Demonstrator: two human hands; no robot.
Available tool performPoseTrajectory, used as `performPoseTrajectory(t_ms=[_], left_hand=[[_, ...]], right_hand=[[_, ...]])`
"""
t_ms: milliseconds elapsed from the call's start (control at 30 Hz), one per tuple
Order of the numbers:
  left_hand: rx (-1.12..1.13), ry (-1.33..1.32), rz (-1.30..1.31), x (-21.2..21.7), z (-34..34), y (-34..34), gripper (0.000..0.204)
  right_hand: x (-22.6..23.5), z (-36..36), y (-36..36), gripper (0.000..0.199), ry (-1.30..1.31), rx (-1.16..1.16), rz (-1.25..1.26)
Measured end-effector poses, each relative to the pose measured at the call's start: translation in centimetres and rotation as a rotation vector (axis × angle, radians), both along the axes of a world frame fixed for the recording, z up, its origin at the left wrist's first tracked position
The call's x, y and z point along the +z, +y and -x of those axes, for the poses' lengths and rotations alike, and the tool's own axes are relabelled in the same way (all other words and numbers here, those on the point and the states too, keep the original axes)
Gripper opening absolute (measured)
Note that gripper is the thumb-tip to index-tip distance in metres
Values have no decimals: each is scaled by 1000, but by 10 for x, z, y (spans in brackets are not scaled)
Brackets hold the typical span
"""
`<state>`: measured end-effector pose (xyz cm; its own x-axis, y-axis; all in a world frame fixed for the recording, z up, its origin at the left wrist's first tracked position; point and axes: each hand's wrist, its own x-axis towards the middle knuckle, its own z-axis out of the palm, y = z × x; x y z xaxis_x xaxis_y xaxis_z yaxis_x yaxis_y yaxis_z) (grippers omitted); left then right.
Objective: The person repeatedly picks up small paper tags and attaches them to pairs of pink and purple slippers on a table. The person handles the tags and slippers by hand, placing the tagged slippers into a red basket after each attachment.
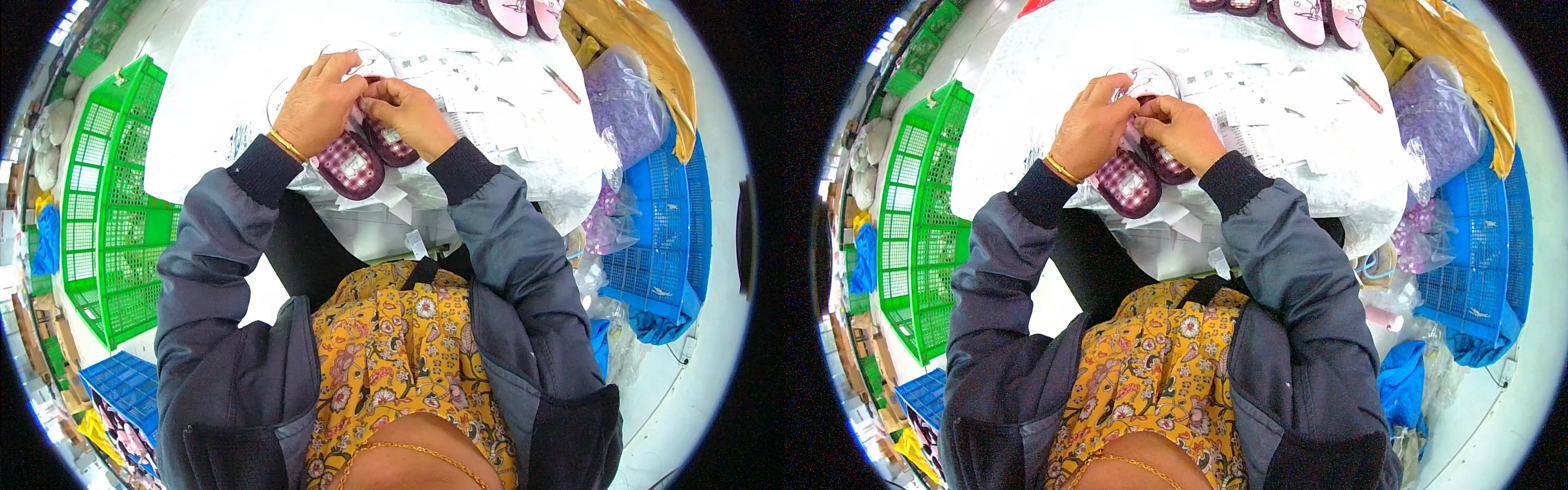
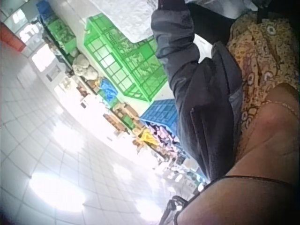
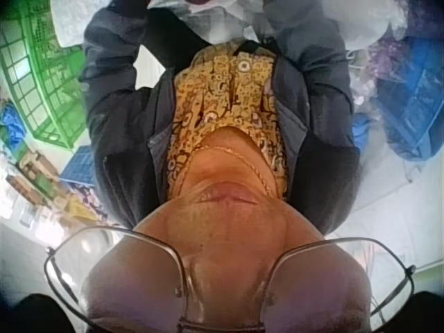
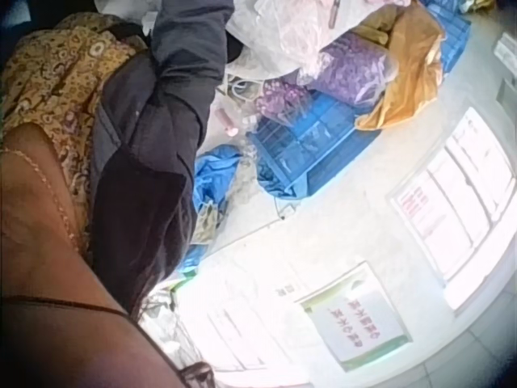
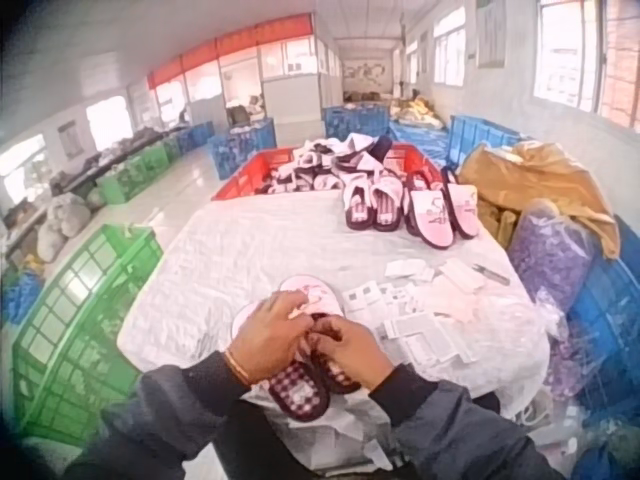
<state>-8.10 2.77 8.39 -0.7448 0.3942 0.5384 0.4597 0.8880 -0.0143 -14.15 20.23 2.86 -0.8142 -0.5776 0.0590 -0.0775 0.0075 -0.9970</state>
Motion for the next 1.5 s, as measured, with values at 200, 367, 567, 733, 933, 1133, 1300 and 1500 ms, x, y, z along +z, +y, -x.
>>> performPoseTrajectory(t_ms=[200,367,567,733,933,1133,1300,1500], left_hand=[[34,52,-230,17,-22,1,14],[125,-26,-229,14,-52,-13,17],[163,-115,-145,-18,-47,-22,20],[195,-223,-182,-28,-40,-27,24],[179,-204,-205,-35,-38,-32,27],[197,-208,-203,-35,-38,-32,27],[193,-212,-197,-34,-39,-32,27],[176,-195,-201,-36,-38,-32,25]], right_hand=[[20,-12,-3,18,-177,88,173],[9,-7,5,15,-278,128,397],[18,-33,-3,26,173,152,-85],[18,-43,-13,34,492,12,-317],[12,-44,-24,28,620,-84,-402],[12,-45,-25,29,604,-107,-409],[14,-47,-27,28,593,-110,-395],[10,-48,-33,25,638,-175,-431]])
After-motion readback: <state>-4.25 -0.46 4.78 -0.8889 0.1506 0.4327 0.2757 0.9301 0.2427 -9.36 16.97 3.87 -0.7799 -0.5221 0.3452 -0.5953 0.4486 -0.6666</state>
